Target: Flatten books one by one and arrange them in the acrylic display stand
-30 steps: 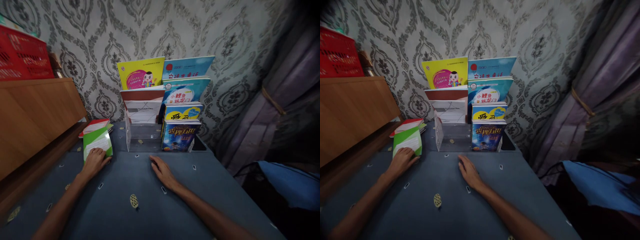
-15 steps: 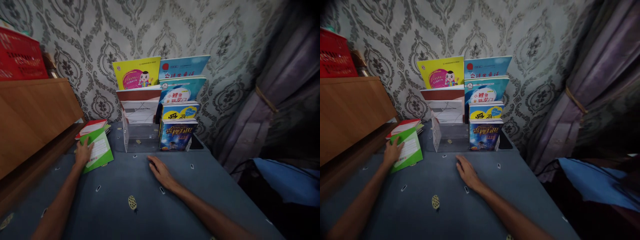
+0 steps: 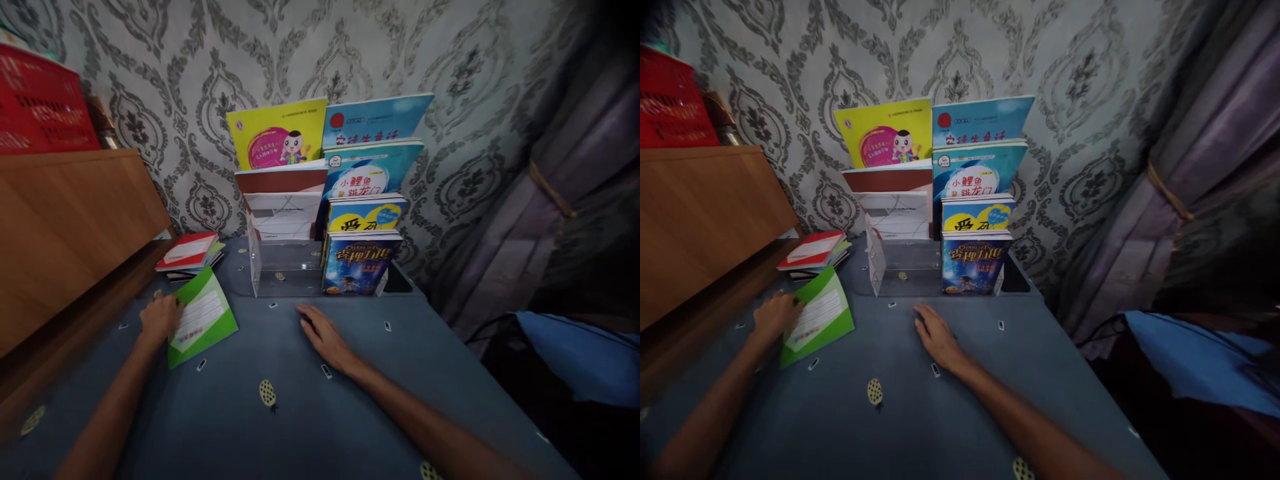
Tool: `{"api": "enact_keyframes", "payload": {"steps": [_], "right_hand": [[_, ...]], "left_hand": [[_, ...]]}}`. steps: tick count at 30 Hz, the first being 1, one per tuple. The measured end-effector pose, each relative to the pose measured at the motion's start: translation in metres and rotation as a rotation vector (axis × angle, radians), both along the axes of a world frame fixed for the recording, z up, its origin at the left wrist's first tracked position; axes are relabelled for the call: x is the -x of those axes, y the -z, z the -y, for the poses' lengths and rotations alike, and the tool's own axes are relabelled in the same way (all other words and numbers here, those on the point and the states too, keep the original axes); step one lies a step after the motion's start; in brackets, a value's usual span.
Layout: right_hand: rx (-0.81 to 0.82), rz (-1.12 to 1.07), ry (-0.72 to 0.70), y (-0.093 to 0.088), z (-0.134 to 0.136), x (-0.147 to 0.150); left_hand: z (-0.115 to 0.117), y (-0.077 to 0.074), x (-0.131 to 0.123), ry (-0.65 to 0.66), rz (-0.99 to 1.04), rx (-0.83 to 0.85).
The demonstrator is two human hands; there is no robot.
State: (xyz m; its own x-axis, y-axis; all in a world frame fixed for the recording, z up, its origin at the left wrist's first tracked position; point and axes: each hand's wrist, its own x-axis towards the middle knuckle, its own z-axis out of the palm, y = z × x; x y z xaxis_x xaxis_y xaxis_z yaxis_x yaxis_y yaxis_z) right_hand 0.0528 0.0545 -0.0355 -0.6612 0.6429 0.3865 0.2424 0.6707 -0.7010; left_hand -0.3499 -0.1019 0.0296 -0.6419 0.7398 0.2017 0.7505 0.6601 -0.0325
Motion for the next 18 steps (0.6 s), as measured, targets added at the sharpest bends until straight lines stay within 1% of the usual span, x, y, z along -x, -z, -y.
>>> {"api": "enact_keyframes", "payload": {"steps": [4, 8, 12, 18], "right_hand": [[0.002, -0.008, -0.005, 0.001, 0.0, 0.001], [-0.006, -0.012, -0.007, 0.002, 0.0, 0.001], [-0.011, -0.017, -0.009, 0.0, 0.001, 0.001], [-0.012, 0.004, -0.031, -0.005, 0.003, 0.002]], "left_hand": [[-0.015, 0.0, 0.005, 0.088, -0.033, -0.002], [-0.025, 0.008, 0.008, 0.139, -0.018, 0.004], [-0.02, 0.011, 0.004, 0.135, -0.025, 0.035], [-0.001, 0.001, -0.018, 0.143, -0.055, 0.1]]}}
